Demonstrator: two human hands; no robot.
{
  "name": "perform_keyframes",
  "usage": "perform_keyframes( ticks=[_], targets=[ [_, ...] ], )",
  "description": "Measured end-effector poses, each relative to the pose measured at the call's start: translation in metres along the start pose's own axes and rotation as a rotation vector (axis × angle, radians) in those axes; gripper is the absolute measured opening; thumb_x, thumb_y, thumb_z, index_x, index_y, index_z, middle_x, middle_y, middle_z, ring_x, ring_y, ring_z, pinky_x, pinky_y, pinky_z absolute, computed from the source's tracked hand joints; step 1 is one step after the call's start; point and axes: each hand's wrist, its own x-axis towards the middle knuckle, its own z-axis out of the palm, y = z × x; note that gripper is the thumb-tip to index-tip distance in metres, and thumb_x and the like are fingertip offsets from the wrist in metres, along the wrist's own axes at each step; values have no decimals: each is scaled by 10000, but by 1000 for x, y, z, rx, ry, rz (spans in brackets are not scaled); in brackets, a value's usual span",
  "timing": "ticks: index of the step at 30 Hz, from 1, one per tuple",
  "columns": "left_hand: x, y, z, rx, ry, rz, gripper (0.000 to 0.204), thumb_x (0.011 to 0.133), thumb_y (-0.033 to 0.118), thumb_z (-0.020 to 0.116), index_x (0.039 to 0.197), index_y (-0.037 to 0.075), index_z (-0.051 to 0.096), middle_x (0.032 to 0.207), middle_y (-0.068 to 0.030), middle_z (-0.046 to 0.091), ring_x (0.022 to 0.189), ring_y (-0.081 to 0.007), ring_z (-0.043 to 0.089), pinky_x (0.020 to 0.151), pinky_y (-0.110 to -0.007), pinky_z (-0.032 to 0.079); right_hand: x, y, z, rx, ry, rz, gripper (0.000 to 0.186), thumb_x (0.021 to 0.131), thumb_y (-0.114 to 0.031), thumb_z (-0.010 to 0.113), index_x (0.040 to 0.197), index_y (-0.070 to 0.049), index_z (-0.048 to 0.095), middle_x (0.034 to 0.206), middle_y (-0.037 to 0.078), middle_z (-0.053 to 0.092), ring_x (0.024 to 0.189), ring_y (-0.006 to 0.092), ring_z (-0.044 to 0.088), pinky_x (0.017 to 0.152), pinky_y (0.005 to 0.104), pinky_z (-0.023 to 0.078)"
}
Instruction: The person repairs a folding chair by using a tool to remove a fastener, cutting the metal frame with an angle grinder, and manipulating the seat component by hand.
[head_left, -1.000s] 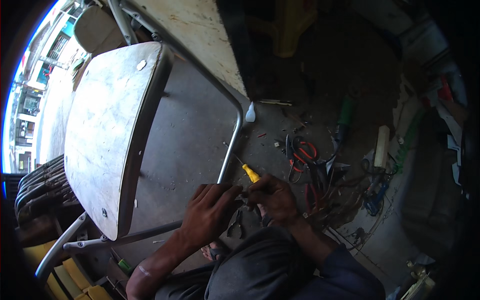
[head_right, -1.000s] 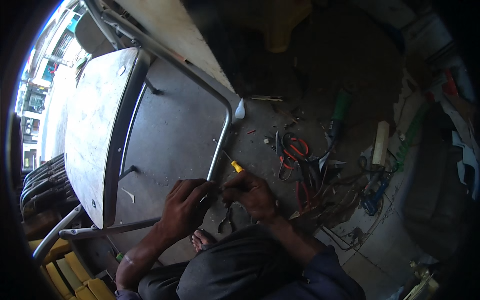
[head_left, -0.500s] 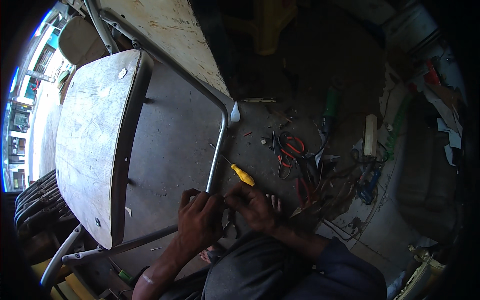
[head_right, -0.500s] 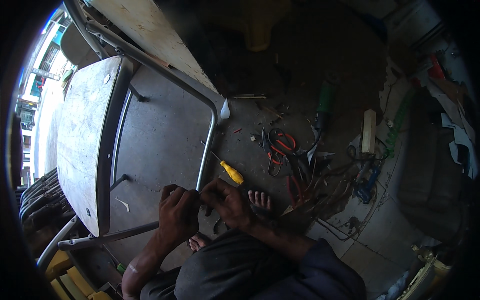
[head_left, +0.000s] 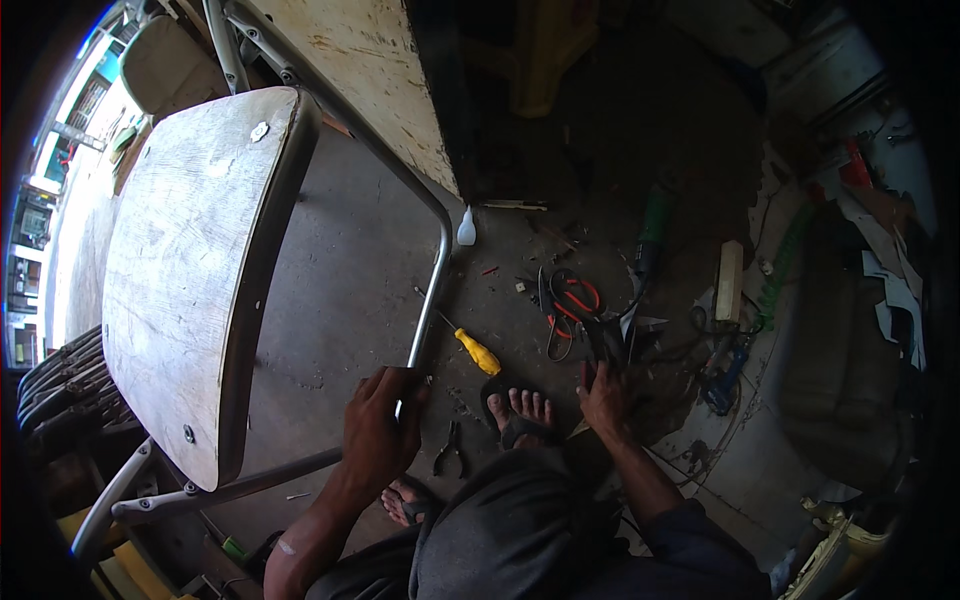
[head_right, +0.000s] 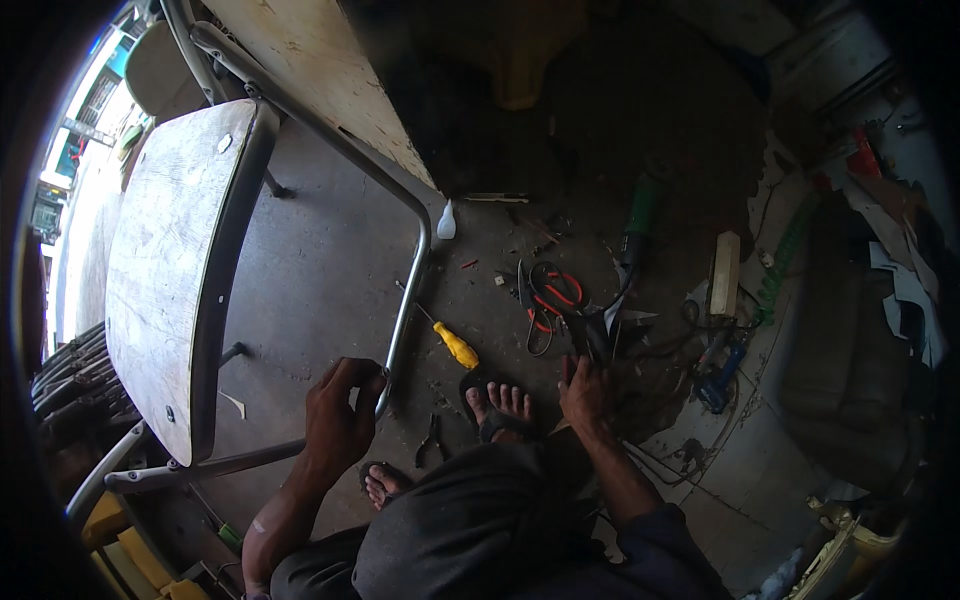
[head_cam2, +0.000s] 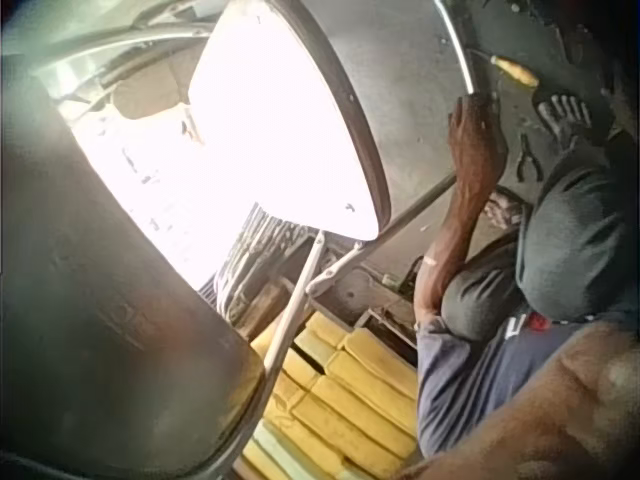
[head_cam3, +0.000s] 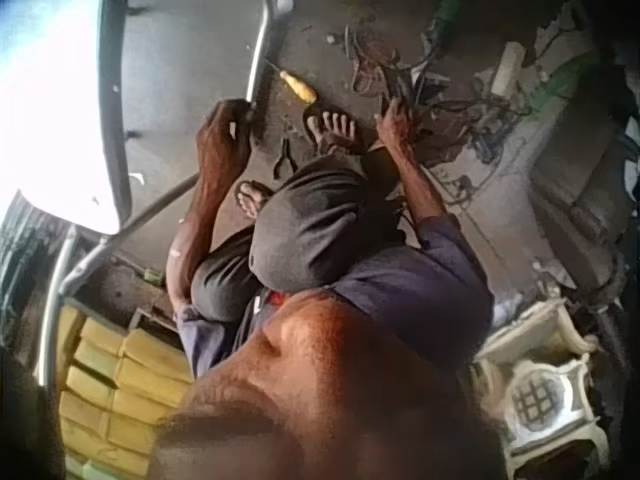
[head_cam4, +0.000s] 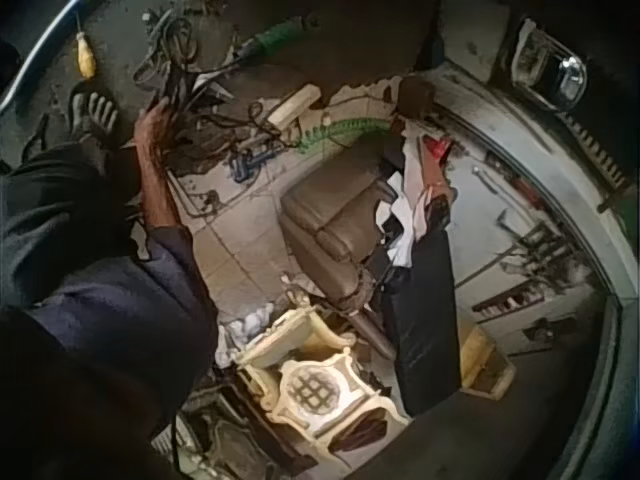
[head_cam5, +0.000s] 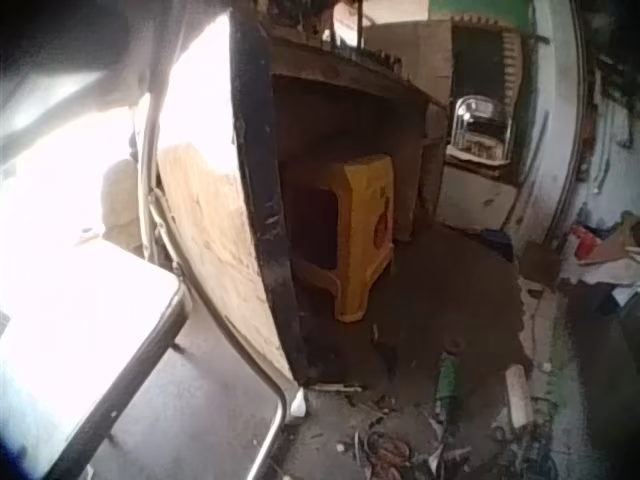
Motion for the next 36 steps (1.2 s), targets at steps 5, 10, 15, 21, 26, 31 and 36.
perform_keyframes(
  ticks=[5,10,15,21,26,31,36],
  targets=[
    [1,9,-2,17,-69,36,95,905,33,630,988,-12,640,924,-182,669,869,-389,656,782,-438,508,15,-9,-2,106,-241,47,366,822,-204,745,1085,2,595,1014,233,617,989,387,620,827,482,496],
    [1,11,-4,20,-79,38,94,908,42,629,987,-9,640,917,-186,664,866,-397,648,778,-446,501,7,19,58,703,-212,105,250,806,-112,665,1023,0,611,973,154,627,893,251,635,765,372,515],
    [-6,-1,-7,48,-69,-14,92,911,31,633,995,-4,643,917,-175,671,862,-383,658,771,-435,509,0,-59,-27,1271,-568,126,296,838,-59,611,1113,36,562,1003,130,599,920,182,622,741,315,530],
    [-4,-7,-11,59,-46,89,145,870,-40,641,1003,11,665,918,-140,696,867,-336,681,785,-402,524,11,-113,-132,997,-1037,-297,565,939,-75,557,1466,24,377,1126,130,658,1125,229,625,1018,373,455],
    [-7,-7,-22,73,-48,173,223,812,-50,663,1014,40,686,891,-104,690,858,-312,675,812,-393,519,15,-109,-131,888,-1012,-596,638,989,-226,606,1524,0,343,1219,125,671,1203,262,590,1136,387,339],
    [-10,-4,-29,177,-101,213,273,770,-47,668,1014,72,698,873,-84,686,883,-292,674,847,-392,510,20,-118,-147,785,-1039,-639,617,994,-297,615,1495,-16,390,1212,146,665,1171,287,611,1087,399,395],
    [-15,-8,-25,187,-115,270,292,777,-23,677,1044,95,700,895,-64,695,896,-262,680,920,-402,494,19,-119,-155,715,-1062,-623,506,974,-275,630,1397,-30,497,1202,156,660,1135,304,632,1012,404,464]
  ],
)
